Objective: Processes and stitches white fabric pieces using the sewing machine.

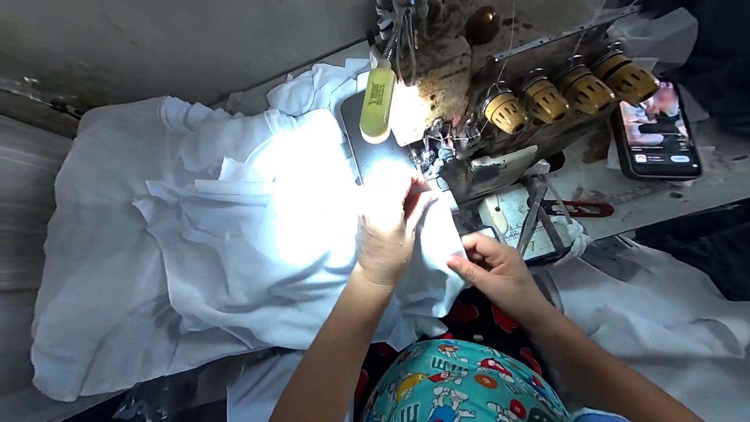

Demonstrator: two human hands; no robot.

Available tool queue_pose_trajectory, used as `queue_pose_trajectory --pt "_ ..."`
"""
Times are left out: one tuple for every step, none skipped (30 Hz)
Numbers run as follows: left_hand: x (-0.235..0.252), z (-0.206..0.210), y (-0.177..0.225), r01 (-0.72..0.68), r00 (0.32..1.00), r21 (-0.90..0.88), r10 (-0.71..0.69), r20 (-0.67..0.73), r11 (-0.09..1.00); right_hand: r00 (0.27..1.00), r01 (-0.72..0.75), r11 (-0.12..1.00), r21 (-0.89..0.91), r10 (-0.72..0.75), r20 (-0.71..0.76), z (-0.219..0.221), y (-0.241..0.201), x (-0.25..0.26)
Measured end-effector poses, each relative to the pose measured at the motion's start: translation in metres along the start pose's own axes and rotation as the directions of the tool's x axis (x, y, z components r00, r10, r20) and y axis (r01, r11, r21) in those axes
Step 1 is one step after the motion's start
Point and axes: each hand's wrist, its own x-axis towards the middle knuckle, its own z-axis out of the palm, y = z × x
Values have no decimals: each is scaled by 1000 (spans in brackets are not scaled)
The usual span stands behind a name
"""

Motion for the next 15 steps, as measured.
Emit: queue_pose_trajectory --pt "-4 0 -2 -27 1000 55 26 12 998 999 -36 998 -59 38 23 -3 4 -7" --pt "-8 -1 -1 -44 998 107 39 48 993 996 -68 991 -117 74 47 -6 7 -15" --pt "-13 -4 2 -49 994 158 33 100 986 993 -86 982 -168 98 66 -8 9 -22" --pt "-19 -6 6 -67 987 228 32 154 971 992 -84 975 -208 101 76 -10 10 -28" --pt "-25 -8 11 -80 980 291 21 200 953 993 -67 970 -233 88 81 -11 11 -33" --pt "-31 -10 16 -85 970 350 -2 241 933 994 -54 968 -245 76 81 -12 11 -36" --pt "-37 -9 21 -81 968 402 -24 249 912 995 -47 972 -231 67 79 -12 10 -38" --pt "-42 -9 24 -73 968 450 -46 249 890 995 -50 980 -194 67 79 -13 7 -39" --pt "-44 -8 26 -58 966 490 -74 248 870 993 -62 989 -133 74 88 -15 4 -37" --pt "-44 -7 27 -41 963 518 -105 249 854 991 -77 996 -54 82 102 -16 0 -34" --pt "-41 -6 27 -27 959 533 -128 253 845 989 -94 995 33 89 120 -19 -5 -28" --pt "-34 -4 24 -14 952 531 -151 267 847 986 -113 987 117 97 133 -22 -10 -21" --pt "-24 -3 21 3 941 517 -177 287 856 984 -133 974 181 109 138 -24 -16 -13" --pt "-15 -1 17 24 928 505 -207 309 863 984 -149 962 230 121 132 -27 -20 -5" --pt "-6 0 13 39 915 500 -231 330 865 984 -163 950 265 137 115 -28 -22 2"
